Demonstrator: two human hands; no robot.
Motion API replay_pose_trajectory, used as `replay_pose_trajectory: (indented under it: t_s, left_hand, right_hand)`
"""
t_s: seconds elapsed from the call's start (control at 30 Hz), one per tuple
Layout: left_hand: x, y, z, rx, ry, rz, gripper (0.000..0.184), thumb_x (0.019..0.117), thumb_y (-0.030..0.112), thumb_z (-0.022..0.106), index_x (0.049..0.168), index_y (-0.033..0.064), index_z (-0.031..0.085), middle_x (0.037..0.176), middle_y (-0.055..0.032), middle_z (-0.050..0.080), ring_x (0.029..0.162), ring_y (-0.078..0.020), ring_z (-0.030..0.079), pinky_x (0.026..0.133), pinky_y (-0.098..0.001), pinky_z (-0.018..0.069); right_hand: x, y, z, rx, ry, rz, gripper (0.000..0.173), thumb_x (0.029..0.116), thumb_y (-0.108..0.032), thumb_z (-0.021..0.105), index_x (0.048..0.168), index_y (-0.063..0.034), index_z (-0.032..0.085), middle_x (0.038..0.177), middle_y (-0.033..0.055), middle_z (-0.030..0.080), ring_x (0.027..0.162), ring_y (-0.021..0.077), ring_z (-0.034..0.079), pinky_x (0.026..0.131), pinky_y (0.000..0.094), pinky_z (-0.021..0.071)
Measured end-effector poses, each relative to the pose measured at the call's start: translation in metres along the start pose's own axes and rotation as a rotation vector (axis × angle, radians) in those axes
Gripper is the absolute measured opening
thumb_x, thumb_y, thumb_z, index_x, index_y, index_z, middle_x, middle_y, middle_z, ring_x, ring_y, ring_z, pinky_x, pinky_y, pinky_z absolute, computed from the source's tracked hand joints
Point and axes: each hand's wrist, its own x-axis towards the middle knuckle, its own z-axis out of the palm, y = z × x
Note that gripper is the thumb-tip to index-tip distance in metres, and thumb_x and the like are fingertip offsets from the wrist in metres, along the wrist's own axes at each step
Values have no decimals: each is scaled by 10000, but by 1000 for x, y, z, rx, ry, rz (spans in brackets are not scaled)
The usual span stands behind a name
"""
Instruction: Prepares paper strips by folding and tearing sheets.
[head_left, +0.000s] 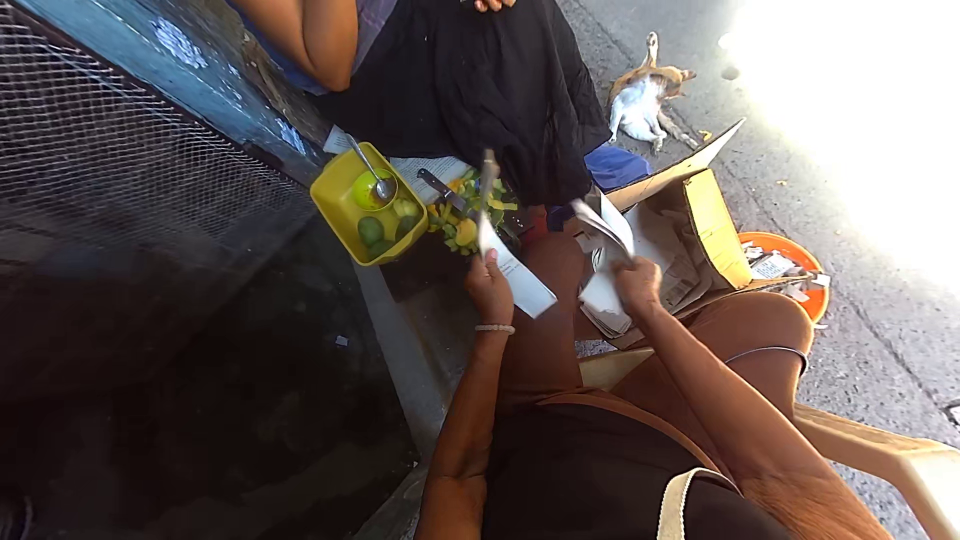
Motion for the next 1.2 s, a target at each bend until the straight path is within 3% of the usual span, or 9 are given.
replay_pose_trajectory:
  t_s: [0.07,0.23,0.47,0.63,0.8,0.93,1.07,1.13,1.2]
  left_hand:
    - [8,-1,-13,-48,-39,-82,435,1110,314,446,1109,-69,652,960,-228,688,878,-295,694,855,-489,557]
    - [-10,-4,-3,-230,-417,-328,366,1104,280,468,1193,-34,634,1023,-196,681,913,-247,677,866,-447,563]
    - [-18,1,-2,-235,-557,-396,336,1112,225,445,1118,-38,655,975,-171,675,890,-208,669,849,-400,563]
    - [-23,6,-8,-345,-604,-507,312,1104,196,459,1062,-40,658,892,-129,677,772,-157,667,704,-323,576]
    - [-23,8,-12,-357,-643,-517,334,1119,190,398,1087,-37,641,799,-97,658,602,-111,612,529,-254,514]
    - [-24,5,-8,-361,-599,-527,438,1133,279,320,1159,-24,635,760,-96,623,536,-111,551,480,-243,460]
    - [-18,6,-1,-229,-569,-417,537,1110,444,366,1203,4,660,956,-160,679,736,-183,629,654,-331,531]
    - [-16,9,2,-185,-574,-343,445,1086,387,484,1147,-19,656,1021,-184,685,927,-242,666,868,-431,540]
    - [-20,11,8,-159,-542,-284,323,1068,272,557,1148,-27,651,998,-178,693,925,-244,685,887,-441,551]
  right_hand:
    - [16,24,-17,95,62,182,250,961,-179,695,1038,58,680,1027,257,668,979,372,647,870,578,500]
    - [4,-1,-33,546,-68,415,167,1069,-212,548,1035,-50,567,831,31,516,656,97,496,593,269,451]
    - [-24,-87,-12,945,-232,48,253,1093,-370,456,1021,-160,575,791,-39,552,623,53,528,558,238,472]
    - [-61,-121,8,707,-451,-62,305,1095,-389,459,1100,-126,613,794,-22,608,635,55,584,595,258,529]
    - [-74,-89,26,311,-589,30,266,1084,-217,531,1022,12,649,783,91,649,645,135,623,640,311,548]
    - [-74,-81,17,166,-567,91,244,1071,-209,559,1001,-1,667,804,96,655,677,140,627,676,317,536]
    - [-83,-84,7,113,-615,85,227,1059,-183,577,937,-7,652,765,71,614,655,114,588,649,282,505]
    - [-88,-82,8,137,-639,85,251,1069,-181,554,911,-8,643,747,60,604,642,103,586,637,274,504]
    - [-90,-74,12,119,-638,29,315,1086,-215,521,870,-18,636,733,59,603,644,110,595,642,291,509]
